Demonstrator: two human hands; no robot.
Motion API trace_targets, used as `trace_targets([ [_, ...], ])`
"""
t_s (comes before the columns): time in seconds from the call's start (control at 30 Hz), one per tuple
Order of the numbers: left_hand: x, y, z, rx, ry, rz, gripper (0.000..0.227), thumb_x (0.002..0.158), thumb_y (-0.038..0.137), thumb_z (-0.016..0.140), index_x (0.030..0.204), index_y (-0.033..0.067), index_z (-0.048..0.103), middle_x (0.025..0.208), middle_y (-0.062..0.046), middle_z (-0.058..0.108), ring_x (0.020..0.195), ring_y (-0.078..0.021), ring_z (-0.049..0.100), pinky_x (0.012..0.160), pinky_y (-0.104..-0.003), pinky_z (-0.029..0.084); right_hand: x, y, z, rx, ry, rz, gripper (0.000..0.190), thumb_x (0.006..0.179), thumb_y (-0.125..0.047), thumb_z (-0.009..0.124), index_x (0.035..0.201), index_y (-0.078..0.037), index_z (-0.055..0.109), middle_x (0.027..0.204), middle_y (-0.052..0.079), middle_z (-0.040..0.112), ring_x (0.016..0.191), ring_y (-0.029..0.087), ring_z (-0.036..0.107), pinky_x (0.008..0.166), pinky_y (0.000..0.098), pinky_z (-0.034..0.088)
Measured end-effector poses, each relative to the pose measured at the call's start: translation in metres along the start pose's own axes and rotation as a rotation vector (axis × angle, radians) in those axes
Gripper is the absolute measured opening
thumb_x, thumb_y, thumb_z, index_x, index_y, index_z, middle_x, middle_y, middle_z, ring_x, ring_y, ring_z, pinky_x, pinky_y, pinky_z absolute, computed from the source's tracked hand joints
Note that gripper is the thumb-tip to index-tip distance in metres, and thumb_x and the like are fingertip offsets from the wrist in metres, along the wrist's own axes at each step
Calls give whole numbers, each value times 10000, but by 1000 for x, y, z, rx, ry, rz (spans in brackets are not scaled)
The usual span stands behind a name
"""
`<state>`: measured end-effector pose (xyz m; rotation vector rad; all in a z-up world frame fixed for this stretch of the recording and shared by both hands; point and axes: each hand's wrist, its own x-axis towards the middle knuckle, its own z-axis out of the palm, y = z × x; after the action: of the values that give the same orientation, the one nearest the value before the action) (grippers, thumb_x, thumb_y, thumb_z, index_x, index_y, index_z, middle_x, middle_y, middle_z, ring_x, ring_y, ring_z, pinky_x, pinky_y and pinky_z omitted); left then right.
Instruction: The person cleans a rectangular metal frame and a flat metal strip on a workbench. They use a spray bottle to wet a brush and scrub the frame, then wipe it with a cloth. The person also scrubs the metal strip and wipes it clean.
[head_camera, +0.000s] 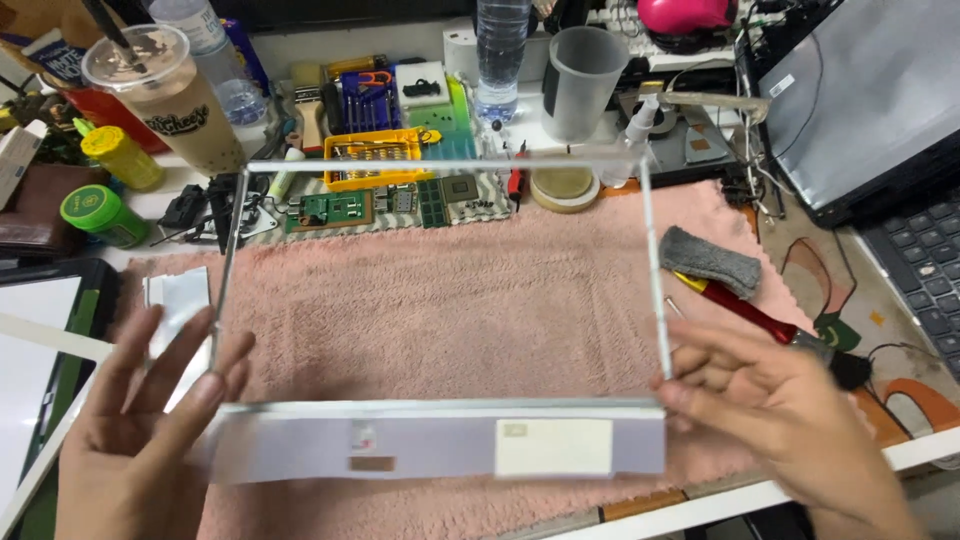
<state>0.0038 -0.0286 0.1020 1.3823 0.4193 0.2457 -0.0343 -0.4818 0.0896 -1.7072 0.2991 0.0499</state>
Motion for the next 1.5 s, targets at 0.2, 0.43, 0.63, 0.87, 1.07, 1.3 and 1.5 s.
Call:
trace_targets([
  [0.2, -6, -22, 8, -213, 49, 109, 725, 969, 175, 639, 1676, 147, 484, 1701, -358, 611, 1639, -407, 690, 1396, -490, 591, 7, 21, 23, 247, -93, 137, 689, 833, 230, 841, 1503, 100, 750, 1079, 279, 832, 945, 389, 843, 863, 485, 712],
  [0.43, -15, 13, 29, 39, -11, -316, 794, 1023, -161, 464, 1752, 146, 529, 1689, -124, 740, 1503, -295, 727, 1103, -399, 484, 15, 27, 17, 214, -97, 50, 647, 840, 191, 870, 1470, 87, 767, 1045, 229, 816, 952, 301, 802, 781, 453, 719],
  [0.63, -9, -4, 21, 248, 2, -280, 708, 1073, 109, 644, 1761, 274, 629, 1429, -132, 882, 1238, -284, 839, 733, -354, 457, 14, 22, 15, 181, -78, 143, 617, 736, 271, 966, 1311, 118, 803, 999, 233, 835, 907, 331, 795, 894, 451, 698],
  [0.87, -41, -20, 76, -367, 134, -279, 597, 983, -128, 492, 1576, -104, 555, 1481, -370, 685, 1300, -565, 710, 1227, -640, 581, -2, 24, 62, 254, -155, 142, 511, 705, 221, 1046, 1089, 63, 748, 933, 255, 914, 852, 333, 861, 848, 428, 750],
  [1.07, -47, -78, 54, 95, -420, 176, 323, 984, 100, 780, 1270, 7, 898, 1105, -145, 1018, 1702, -245, 592, 1332, -388, 511, -10, 34, 90, 299, -183, 137, 493, 686, 188, 1063, 1029, 31, 746, 989, 250, 913, 850, 285, 844, 853, 391, 734],
  [1.3, -37, -50, 47, 45, -247, 166, 535, 902, 2, 793, 1403, -152, 686, 991, -260, 960, 991, -312, 956, 1244, -405, 633, 51, -15, 12, -476, 194, -196, 490, 838, -133, 955, 1323, -151, 885, 1293, 10, 939, 1035, 135, 877, 1022, 283, 691],
  [1.5, -15, -42, 23, 133, -371, 236, 190, 951, 42, 811, 1024, -94, 921, 918, -192, 1010, 1467, -210, 816, 1370, -404, 565, 119, 12, -50, -918, 210, -299, 563, 873, -253, 918, 1429, -215, 839, 1434, -27, 847, 1306, 208, 771, 1146, 395, 531],
])
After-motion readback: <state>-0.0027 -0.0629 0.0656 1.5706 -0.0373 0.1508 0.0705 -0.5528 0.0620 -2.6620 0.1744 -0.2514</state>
